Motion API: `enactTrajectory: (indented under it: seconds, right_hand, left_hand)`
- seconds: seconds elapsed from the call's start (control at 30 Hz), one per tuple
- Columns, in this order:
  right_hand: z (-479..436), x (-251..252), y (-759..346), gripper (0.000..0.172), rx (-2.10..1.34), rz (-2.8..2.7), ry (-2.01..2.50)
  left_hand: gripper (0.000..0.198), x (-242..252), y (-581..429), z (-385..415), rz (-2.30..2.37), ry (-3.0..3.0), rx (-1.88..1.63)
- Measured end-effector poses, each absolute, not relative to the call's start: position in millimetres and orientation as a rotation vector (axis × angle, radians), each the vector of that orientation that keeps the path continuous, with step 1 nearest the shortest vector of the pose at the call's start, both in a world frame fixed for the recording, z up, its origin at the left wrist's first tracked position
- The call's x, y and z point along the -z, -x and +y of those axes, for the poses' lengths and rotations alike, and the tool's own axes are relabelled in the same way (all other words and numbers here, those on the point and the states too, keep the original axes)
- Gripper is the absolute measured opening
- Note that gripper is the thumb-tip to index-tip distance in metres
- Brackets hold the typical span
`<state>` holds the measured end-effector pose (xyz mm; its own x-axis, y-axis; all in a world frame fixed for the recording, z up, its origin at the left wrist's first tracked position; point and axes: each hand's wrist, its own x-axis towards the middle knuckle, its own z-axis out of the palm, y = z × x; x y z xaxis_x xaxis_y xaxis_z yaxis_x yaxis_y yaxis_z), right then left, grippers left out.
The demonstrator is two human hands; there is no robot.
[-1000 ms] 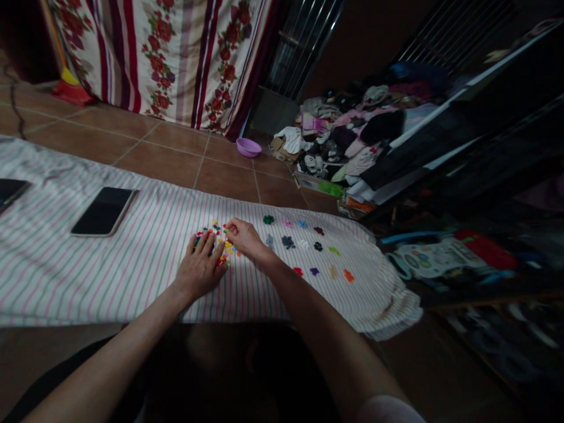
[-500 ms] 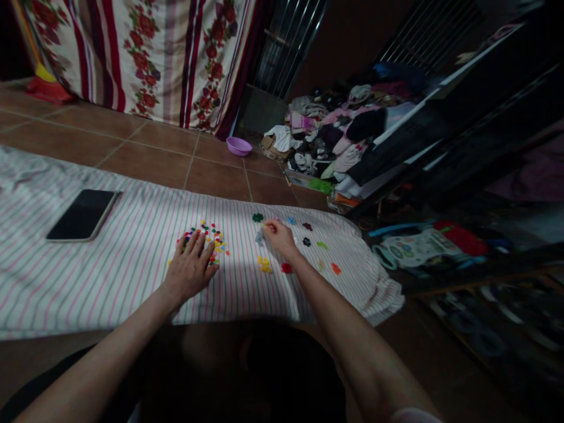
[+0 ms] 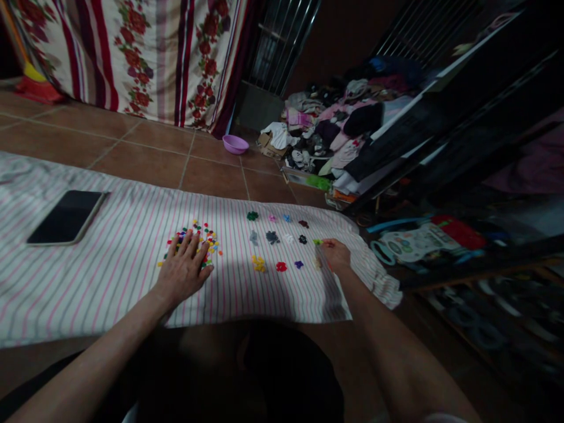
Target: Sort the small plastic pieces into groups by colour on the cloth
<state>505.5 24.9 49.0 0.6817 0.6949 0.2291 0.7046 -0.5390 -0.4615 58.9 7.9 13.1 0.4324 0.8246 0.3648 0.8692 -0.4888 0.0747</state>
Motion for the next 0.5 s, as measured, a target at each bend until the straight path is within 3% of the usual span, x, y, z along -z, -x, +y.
enactTrajectory:
  seconds: [0.27, 0.5]
  right_hand:
    - [26.6, -46.6, -514.2, 0.018, 0.107, -1.123, 2.569]
    - [37.3, -40.6, -516.7, 0.029, 0.070, -1.156, 2.695]
  left_hand:
    - [0.049, -7.6, -57.7, 8.7, -1.476, 2.542, 0.621]
    - [0.050, -10.1, -57.9, 8.5, -1.471, 2.525, 0.535]
